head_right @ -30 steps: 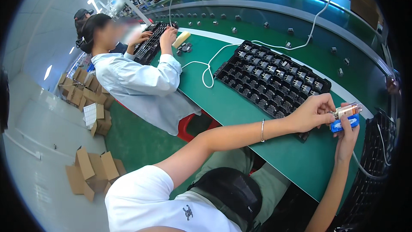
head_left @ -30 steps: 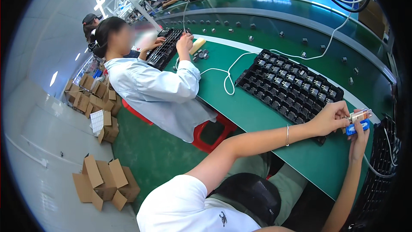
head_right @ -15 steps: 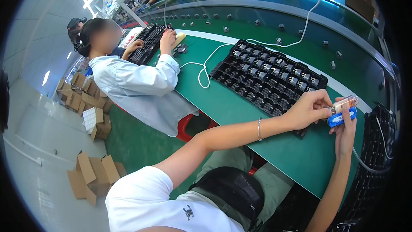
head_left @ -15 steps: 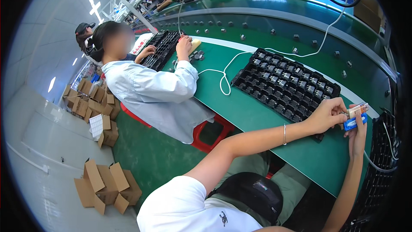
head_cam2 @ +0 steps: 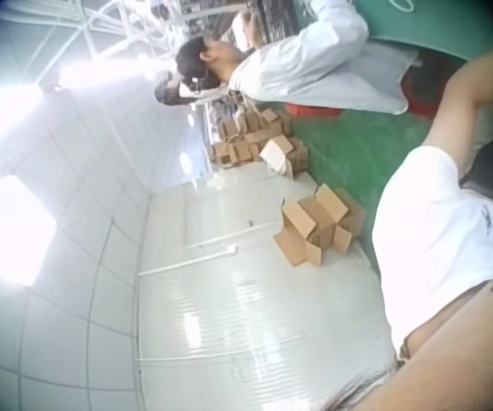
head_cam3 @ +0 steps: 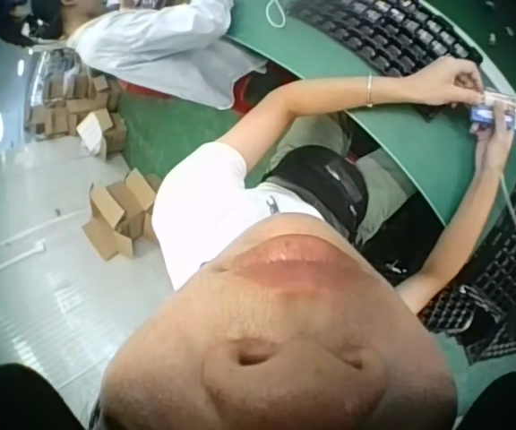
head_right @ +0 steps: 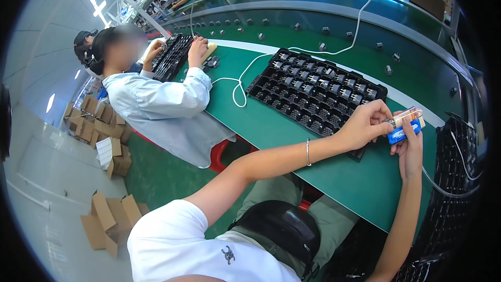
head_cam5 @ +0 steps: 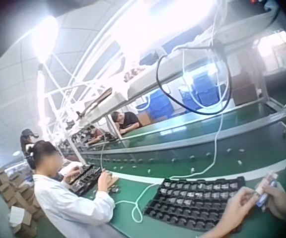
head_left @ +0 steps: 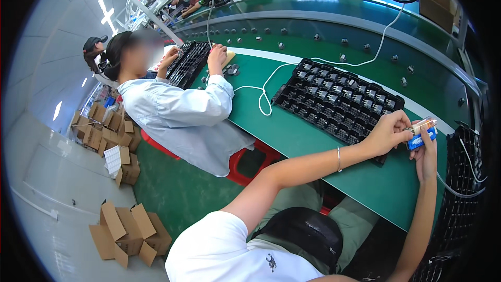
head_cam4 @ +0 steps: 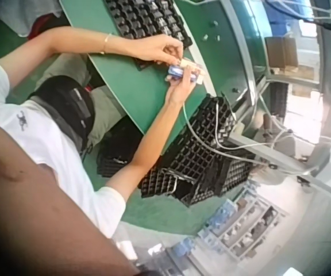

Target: Cleaning and wiping small electronic components on a sponge pad before placing them into a tray.

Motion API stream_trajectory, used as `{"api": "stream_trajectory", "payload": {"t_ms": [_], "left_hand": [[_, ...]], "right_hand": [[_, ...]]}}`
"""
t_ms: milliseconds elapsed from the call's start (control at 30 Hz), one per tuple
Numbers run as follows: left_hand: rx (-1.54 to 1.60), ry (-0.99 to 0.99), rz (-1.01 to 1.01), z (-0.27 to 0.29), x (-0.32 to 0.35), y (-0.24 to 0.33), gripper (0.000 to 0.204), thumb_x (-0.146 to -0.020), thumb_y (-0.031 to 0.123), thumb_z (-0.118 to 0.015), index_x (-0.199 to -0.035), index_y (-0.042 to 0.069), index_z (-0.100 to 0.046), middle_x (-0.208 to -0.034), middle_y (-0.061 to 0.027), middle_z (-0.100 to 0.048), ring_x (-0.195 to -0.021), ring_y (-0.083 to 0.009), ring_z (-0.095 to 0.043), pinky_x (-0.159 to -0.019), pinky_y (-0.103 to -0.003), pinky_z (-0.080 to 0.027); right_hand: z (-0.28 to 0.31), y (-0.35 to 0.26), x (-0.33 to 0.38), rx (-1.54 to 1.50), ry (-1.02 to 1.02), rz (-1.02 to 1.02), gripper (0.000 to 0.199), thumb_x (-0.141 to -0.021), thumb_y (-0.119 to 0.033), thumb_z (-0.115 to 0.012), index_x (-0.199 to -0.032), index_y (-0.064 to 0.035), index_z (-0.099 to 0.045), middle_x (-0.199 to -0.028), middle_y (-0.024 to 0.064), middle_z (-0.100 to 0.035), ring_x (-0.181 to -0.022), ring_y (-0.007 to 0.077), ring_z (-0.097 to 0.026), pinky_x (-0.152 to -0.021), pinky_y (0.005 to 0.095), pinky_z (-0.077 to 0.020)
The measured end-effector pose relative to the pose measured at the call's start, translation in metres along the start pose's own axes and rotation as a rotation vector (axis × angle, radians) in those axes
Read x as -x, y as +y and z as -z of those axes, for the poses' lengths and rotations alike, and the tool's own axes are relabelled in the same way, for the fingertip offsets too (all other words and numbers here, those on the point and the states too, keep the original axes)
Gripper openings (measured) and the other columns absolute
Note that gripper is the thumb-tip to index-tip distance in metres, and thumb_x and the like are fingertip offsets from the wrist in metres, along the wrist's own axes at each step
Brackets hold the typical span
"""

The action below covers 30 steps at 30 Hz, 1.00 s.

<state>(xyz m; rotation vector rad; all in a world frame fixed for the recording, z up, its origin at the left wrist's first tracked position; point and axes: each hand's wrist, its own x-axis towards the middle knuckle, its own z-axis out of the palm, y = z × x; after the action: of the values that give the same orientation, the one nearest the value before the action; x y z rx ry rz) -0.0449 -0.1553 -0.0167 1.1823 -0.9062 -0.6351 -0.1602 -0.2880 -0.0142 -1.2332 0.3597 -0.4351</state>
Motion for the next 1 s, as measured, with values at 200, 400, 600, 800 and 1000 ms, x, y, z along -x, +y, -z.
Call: {"api": "stream_trajectory", "payload": {"t_ms": [200, 400, 600, 800, 1000], "left_hand": [[0.066, 0.018, 0.001, 0.001, 0.001, -0.005, 0.029, -0.084, 0.011, -0.07, -0.1, 0.002, -0.048, -0.067, -0.0036, -0.059, -0.052, -0.0064, -0.053, -0.044, -0.02, -0.038], [-0.388, 0.086, -0.213, 0.023, -0.003, 0.017, 0.029, -0.079, 0.021, -0.075, -0.09, 0.001, -0.057, -0.064, -0.0061, -0.06, -0.053, -0.0127, -0.056, -0.049, -0.028, -0.043], [-1.282, 0.426, -0.073, 0.109, -0.032, 0.043, 0.034, -0.077, 0.038, -0.07, -0.081, 0.004, -0.069, -0.077, -0.0166, -0.068, -0.075, -0.0325, -0.067, -0.068, -0.043, -0.053], [-1.73, 0.499, 0.344, 0.182, -0.021, 0.037, 0.049, -0.078, 0.051, -0.067, -0.089, 0.003, -0.069, -0.089, -0.0189, -0.07, -0.086, -0.0361, -0.068, -0.075, -0.045, -0.054], [-1.666, 0.615, 0.272, 0.192, -0.02, 0.035, 0.045, -0.08, 0.046, -0.067, -0.089, 0.001, -0.067, -0.089, -0.0209, -0.07, -0.086, -0.0382, -0.068, -0.074, -0.047, -0.054]], "right_hand": [[0.0, 0.004, 0.001, -0.07, -0.025, -0.014, 0.041, -0.099, -0.034, -0.051, -0.122, -0.0002, -0.051, -0.086, 0.0034, -0.062, -0.057, 0.0039, -0.054, -0.043, 0.017, -0.0416], [0.007, -0.005, 0.005, -0.036, -0.058, 0.075, 0.043, -0.098, -0.032, -0.054, -0.124, 0.0011, -0.053, -0.091, 0.0034, -0.063, -0.058, 0.0039, -0.054, -0.044, 0.0172, -0.0411], [0.02, -0.018, 0.0, 1.003, 0.405, 0.405, 0.052, -0.087, -0.019, -0.069, -0.13, 0.0061, -0.053, -0.122, 0.0195, -0.064, -0.111, 0.0204, -0.061, -0.097, 0.0306, -0.0437], [0.014, -0.012, -0.002, 1.26, 0.462, 0.458, 0.05, -0.079, -0.029, -0.073, -0.12, -0.0026, -0.062, -0.082, 0.0158, -0.068, -0.072, 0.0233, -0.066, -0.072, 0.0346, -0.0507], [0.012, -0.017, 0.001, 1.134, 0.422, 0.367, 0.041, -0.08, -0.031, -0.071, -0.108, -0.0012, -0.064, -0.079, 0.014, -0.067, -0.07, 0.0243, -0.066, -0.069, 0.0342, -0.0501]]}}
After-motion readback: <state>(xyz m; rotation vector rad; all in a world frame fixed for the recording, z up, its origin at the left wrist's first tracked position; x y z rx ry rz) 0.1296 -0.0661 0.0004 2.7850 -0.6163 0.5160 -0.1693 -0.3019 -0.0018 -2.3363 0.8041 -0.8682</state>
